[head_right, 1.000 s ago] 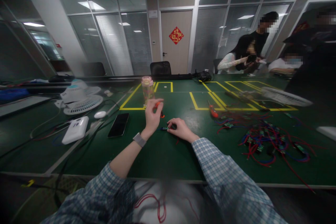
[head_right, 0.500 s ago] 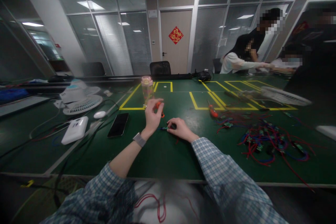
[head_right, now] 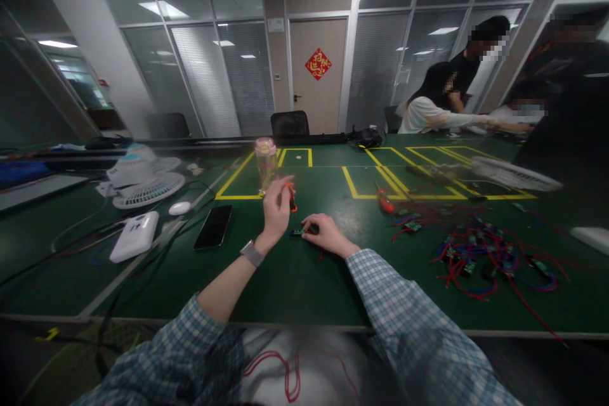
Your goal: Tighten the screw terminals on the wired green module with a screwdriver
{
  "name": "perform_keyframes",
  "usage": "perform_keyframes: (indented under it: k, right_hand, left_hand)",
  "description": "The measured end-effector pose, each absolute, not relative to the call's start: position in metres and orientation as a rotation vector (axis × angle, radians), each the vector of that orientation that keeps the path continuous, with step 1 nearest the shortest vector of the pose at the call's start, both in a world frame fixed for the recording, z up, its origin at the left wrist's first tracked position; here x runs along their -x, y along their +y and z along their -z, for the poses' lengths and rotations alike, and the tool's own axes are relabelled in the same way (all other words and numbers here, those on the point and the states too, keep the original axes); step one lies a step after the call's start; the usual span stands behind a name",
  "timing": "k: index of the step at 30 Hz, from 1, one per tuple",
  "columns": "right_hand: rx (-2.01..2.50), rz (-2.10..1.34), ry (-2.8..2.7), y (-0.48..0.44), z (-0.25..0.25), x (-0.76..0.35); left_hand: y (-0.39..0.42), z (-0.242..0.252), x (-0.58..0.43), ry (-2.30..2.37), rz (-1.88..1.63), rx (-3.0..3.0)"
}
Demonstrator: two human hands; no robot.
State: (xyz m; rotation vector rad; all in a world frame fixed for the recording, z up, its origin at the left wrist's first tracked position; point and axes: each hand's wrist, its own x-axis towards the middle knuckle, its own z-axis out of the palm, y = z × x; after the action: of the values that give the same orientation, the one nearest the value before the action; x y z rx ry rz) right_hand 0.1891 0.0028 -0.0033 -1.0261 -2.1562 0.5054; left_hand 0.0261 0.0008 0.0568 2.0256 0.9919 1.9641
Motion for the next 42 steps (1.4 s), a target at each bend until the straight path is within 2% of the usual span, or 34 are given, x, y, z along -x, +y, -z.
perform_keyframes:
  k: [42]
  right_hand:
    - [1.042, -0.523, -2.145, 0.0031, 0.0031, -0.1883]
  left_hand:
    - [-0.0032, -0.06, -0.0263, 1.064, -2.054, -2.053]
